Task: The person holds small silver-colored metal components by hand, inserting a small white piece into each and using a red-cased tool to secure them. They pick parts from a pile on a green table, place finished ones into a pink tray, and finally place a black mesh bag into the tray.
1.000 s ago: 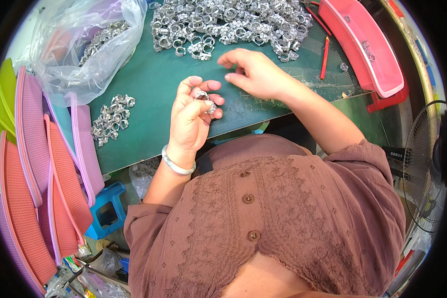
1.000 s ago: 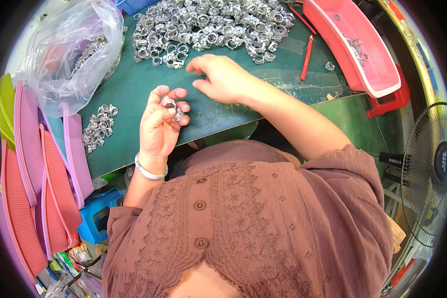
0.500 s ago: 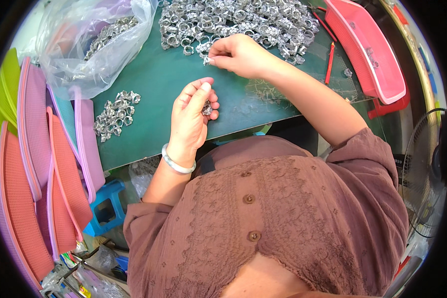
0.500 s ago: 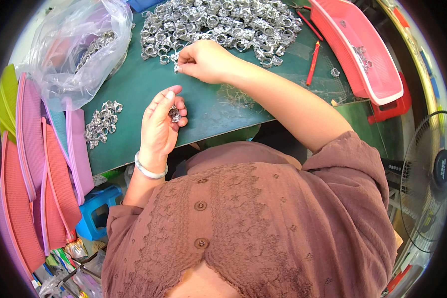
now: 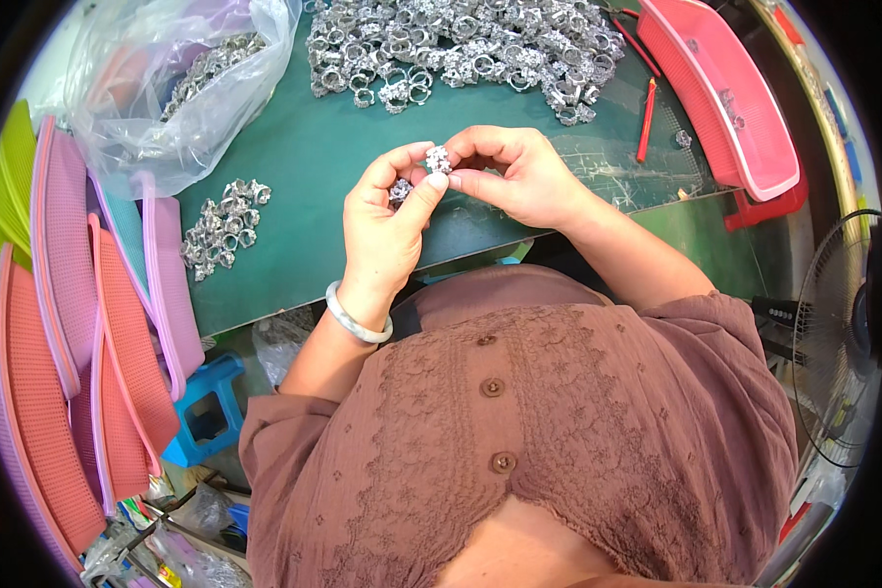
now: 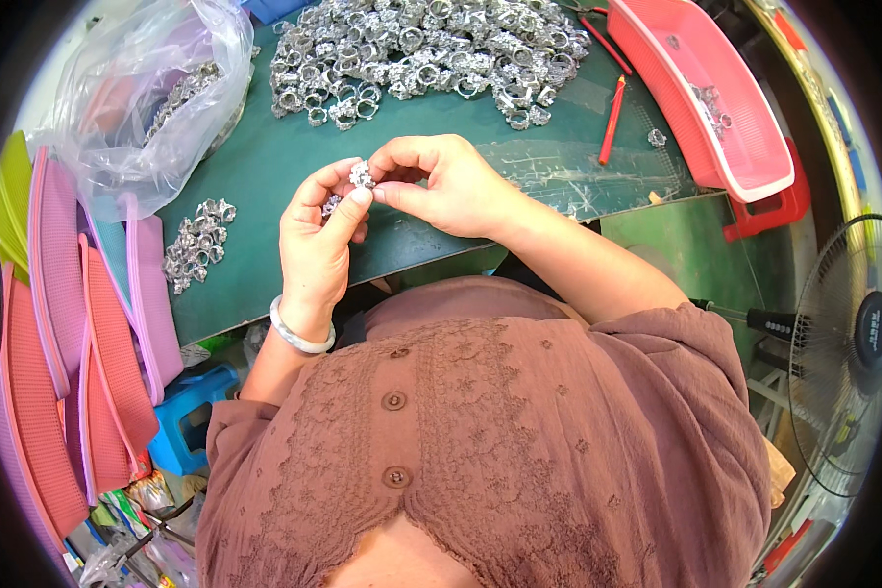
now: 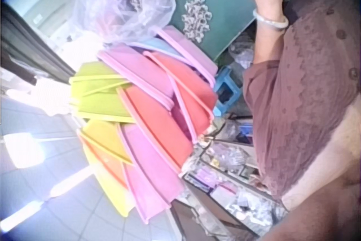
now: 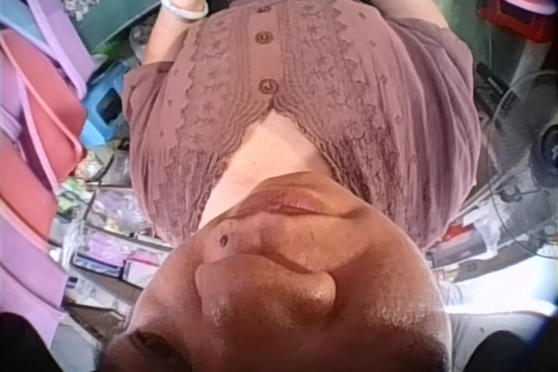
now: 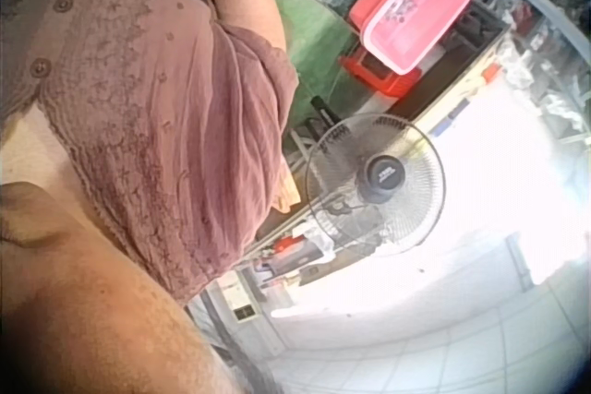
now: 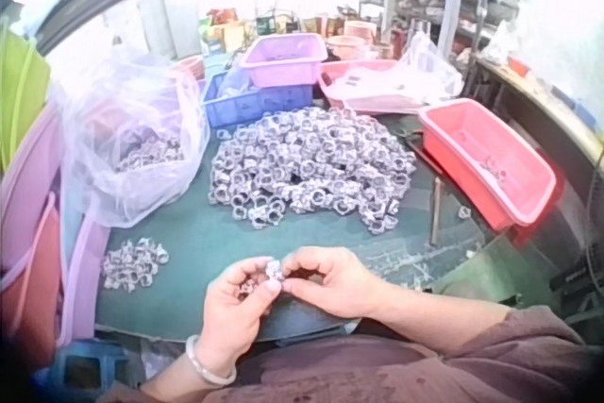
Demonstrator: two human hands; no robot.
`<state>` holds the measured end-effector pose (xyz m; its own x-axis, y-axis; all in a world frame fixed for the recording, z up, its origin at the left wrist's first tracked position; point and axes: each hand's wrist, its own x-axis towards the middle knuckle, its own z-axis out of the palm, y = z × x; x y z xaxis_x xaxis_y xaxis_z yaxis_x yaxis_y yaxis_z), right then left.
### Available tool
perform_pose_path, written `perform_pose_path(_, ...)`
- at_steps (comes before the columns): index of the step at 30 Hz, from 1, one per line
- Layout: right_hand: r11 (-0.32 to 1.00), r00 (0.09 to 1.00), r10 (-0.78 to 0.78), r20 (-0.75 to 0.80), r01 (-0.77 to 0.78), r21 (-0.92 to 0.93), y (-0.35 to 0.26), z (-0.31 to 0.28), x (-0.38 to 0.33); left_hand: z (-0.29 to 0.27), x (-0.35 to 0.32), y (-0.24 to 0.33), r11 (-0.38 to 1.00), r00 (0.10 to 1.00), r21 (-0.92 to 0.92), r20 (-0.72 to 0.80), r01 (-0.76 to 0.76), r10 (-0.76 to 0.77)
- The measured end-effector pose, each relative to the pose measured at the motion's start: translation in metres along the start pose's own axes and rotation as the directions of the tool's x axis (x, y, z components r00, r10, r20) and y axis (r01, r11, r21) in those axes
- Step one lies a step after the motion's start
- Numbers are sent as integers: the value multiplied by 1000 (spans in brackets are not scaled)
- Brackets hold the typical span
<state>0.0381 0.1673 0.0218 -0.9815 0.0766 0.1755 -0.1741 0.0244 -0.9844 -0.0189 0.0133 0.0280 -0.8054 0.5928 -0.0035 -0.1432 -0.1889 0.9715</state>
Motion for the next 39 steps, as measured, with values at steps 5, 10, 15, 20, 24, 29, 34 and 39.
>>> perform_pose_path(5, 999, 999, -36, 6, 36, 18, 5, -3, -3, 0, -1, -1, 999, 998, 28, 42, -40, 39)
perform_pose_path(10, 996, 1000, -27, 7, 26, 81, 8, -4, -5, 1, -1, -3, 998, 998, 27, 45, -53, 52)
perform_pose_path(15, 984, 1000, 7, 11, -9, 179, 4, -2, -5, 1, 0, -6, 995, 996, 66, 42, -77, 75)
perform_pose_path(20, 982, 1000, 20, -1, -20, 186, 5, 0, -5, 1, -1, -6, 995, 997, 67, 34, -73, 71)
perform_pose_path(24, 979, 999, 33, 4, -33, 200, 7, 0, -6, 1, -2, -5, 997, 999, 60, 19, -46, 45)
perform_pose_path(29, 977, 997, 74, 20, -77, 197, 3, 0, -7, 2, -2, -4, 998, 1000, 55, 4, -26, 26)
perform_pose_path(34, 988, 999, -19, -35, 24, 154, 6, 2, -7, 0, -2, -7, 997, 999, 64, 26, -45, 43)
perform_pose_path(39, 996, 997, -52, -59, 56, 69, 7, 2, -8, -1, -2, -8, 996, 998, 61, 39, -60, 58)
